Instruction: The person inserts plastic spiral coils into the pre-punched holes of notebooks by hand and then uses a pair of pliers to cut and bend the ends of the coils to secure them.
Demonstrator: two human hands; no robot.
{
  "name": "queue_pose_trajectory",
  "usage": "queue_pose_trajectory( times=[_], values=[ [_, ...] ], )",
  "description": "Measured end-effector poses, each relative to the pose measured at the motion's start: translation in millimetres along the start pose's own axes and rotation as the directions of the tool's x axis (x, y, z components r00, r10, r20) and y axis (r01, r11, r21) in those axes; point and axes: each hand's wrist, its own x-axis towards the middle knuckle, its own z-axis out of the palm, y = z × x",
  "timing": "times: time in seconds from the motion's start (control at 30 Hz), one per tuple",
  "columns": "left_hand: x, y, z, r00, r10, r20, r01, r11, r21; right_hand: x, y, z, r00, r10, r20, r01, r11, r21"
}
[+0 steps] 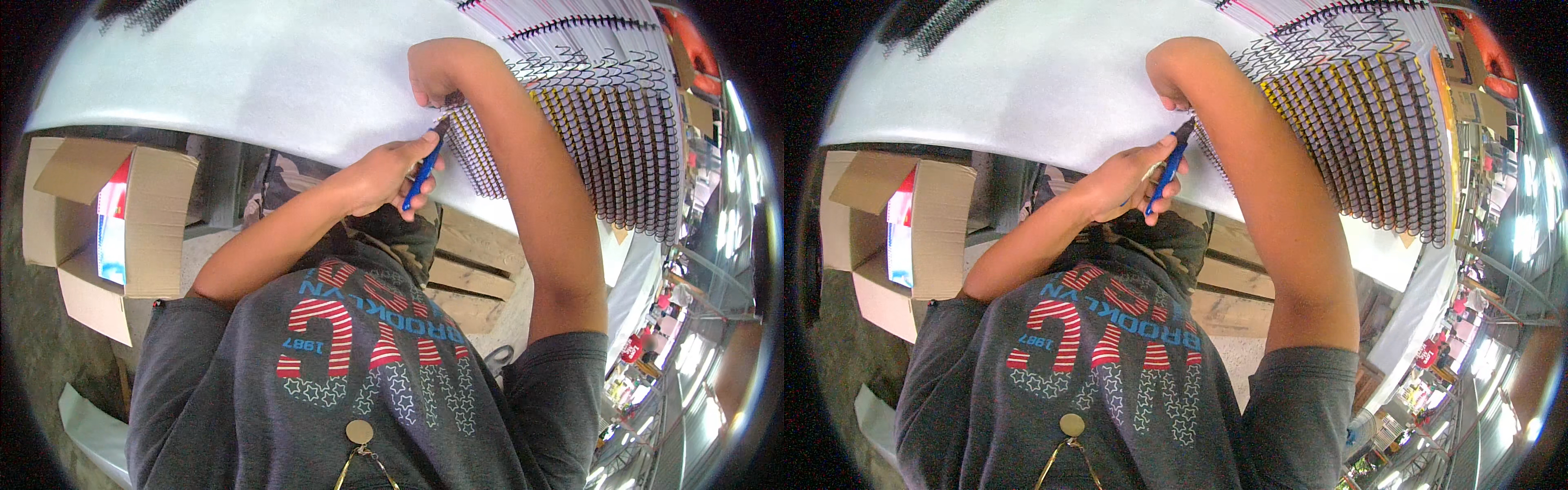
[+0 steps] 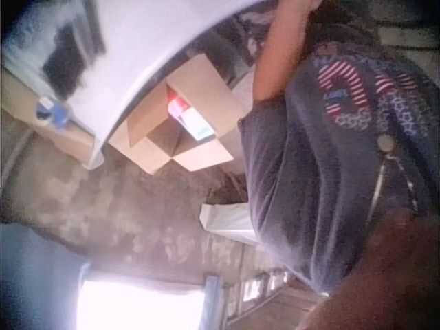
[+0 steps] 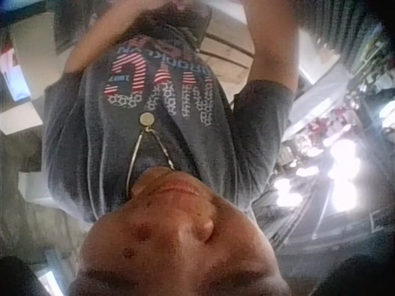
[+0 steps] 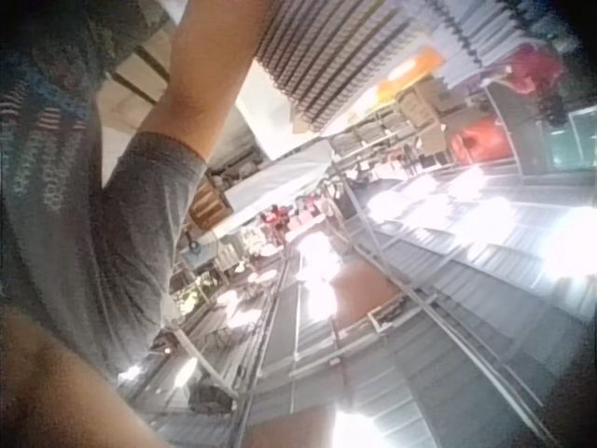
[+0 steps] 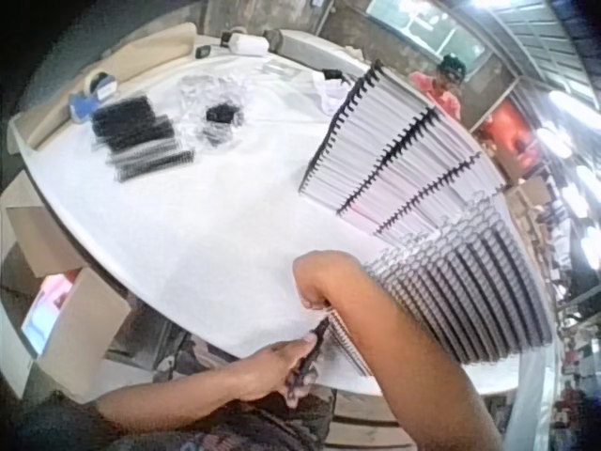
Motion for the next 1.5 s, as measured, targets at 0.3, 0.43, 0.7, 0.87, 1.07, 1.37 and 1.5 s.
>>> queue_pose_trajectory(
  times=[0.3, 0.43, 0.7, 0.87, 1.07, 1.37, 1.5],
  values=[
    [5, 1, 9, 0.997, 0.068, 0.023, -0.068, 0.998, 0.002, -25, -7, -15, 0.996, 0.094, -0.003, -0.094, 0.993, -0.068],
    [1, -2, 6, 0.999, 0.029, 0.015, -0.028, 0.998, -0.056, -38, 6, -20, 0.99, -0.142, -0.014, 0.142, 0.99, -0.024],
    [6, 6, 13, 0.99, 0.136, 0.042, -0.136, 0.991, 0.009, -9, 6, -11, 1.0, 0.003, -0.024, -0.003, 1.0, -0.028],
    [2, 3, 8, 0.997, 0.067, -0.028, -0.068, 0.998, -0.015, -10, 3, -13, 0.998, 0.055, -0.026, -0.056, 0.997, -0.054],
    [4, 10, 19, 0.989, 0.14, 0.046, -0.14, 0.99, -0.006, -8, 9, -12, 0.999, 0.034, -0.005, -0.034, 0.999, -0.014],
    [-3, 3, 18, 0.986, 0.141, 0.092, -0.146, 0.988, 0.055, -40, -14, -23, 0.983, 0.12, -0.136, -0.155, 0.944, -0.291],
    [4, 11, 23, 0.986, 0.142, 0.082, -0.149, 0.985, 0.084, -52, -22, -36, 0.971, 0.233, -0.054, -0.239, 0.951, -0.195]
  ],
)
